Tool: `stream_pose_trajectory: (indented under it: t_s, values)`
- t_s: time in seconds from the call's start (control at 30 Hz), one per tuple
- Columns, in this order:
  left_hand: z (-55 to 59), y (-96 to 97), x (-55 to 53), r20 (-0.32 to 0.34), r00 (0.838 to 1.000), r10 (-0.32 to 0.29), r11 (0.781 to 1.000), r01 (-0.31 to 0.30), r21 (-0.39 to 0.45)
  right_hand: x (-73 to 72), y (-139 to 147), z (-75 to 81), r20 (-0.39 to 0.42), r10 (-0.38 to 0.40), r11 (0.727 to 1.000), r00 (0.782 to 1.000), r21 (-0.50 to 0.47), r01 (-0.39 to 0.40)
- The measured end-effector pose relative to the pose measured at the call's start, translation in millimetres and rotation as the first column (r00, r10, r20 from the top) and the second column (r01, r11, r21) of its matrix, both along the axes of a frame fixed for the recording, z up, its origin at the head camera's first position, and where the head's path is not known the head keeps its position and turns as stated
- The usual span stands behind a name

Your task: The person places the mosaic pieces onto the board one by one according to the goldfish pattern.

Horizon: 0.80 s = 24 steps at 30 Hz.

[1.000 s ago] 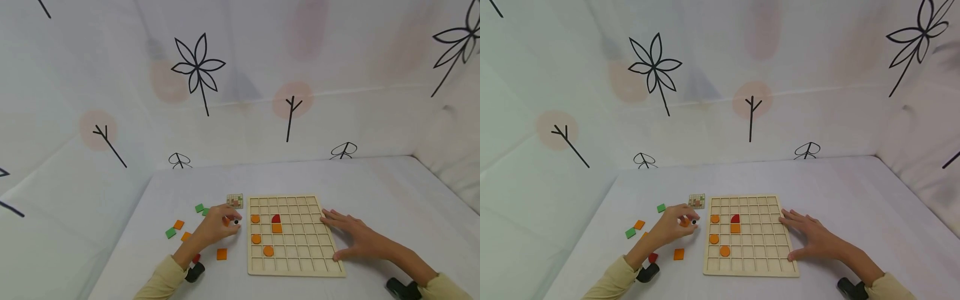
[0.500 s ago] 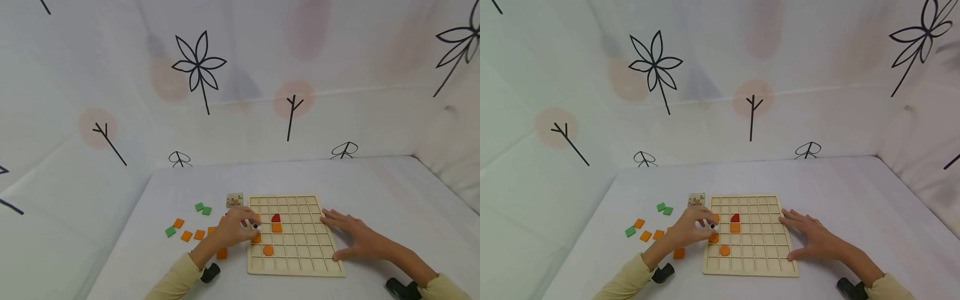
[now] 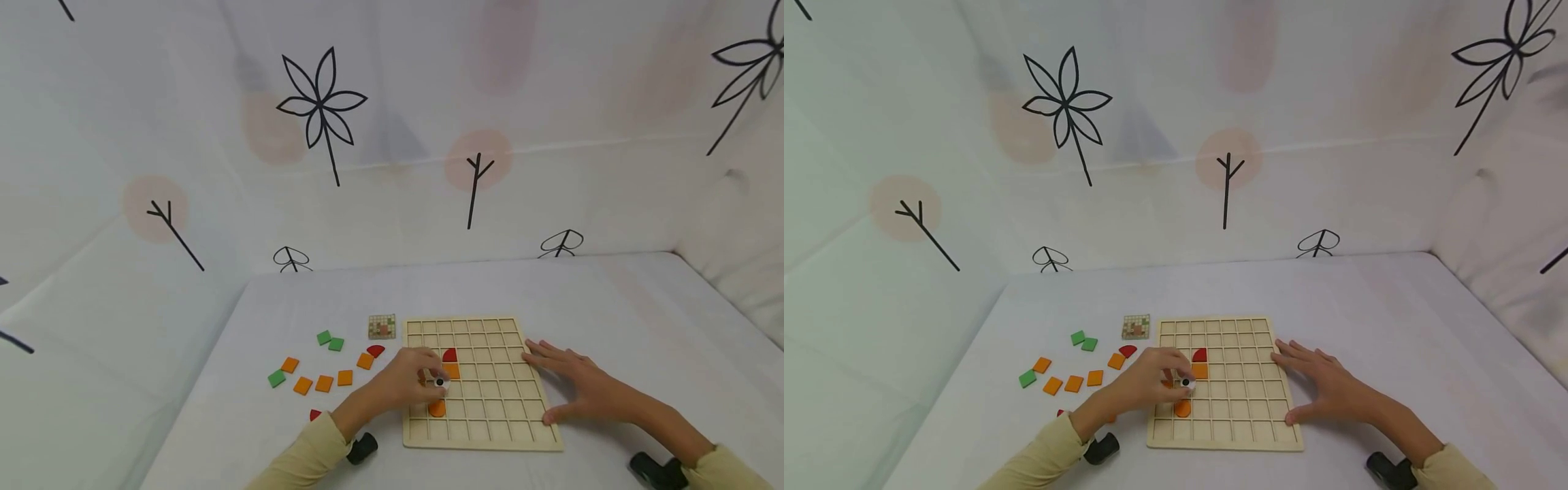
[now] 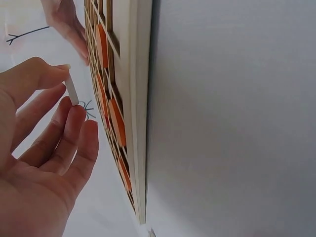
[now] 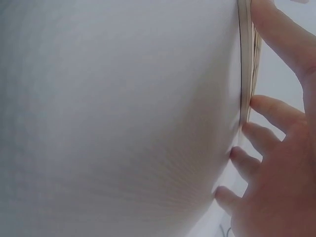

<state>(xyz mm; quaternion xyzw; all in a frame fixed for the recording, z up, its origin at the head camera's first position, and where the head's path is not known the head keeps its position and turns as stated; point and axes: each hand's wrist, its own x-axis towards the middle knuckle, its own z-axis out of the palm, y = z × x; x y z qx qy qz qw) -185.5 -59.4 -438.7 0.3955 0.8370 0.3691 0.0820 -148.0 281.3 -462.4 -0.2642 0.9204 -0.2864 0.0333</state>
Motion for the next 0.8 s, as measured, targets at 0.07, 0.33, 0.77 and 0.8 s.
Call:
stream_pose_trajectory:
  t_s: [0.07, 0.33, 0.77, 0.8]
  values:
    - [-0.4, 4.0, 0.6, -0.005, 1.0, -0.011, 1.0, 0.011, -0.015, 0.2, 0, 0.0, 0.001, -0.002, 1.0, 1.0, -0.001, 0.002]
    - [-5.6, 15.1, 0.1, -0.032, 0.998, -0.046, 0.997, 0.044, -0.069, 0.1, 1, -0.6, -0.012, 0.006, 1.0, 1.0, -0.023, -0.007]
    - [-5.3, 19.6, -0.4, -0.03, 0.998, -0.056, 0.989, 0.051, -0.139, 0.1, -2, 1.5, 0.015, -0.015, 1.0, 1.0, -0.005, 0.015]
    - [-5.3, 20.1, -0.4, -0.032, 0.998, -0.056, 0.989, 0.051, -0.141, 0.1, -2, 1.3, 0.016, -0.014, 1.0, 1.0, -0.01, 0.014]
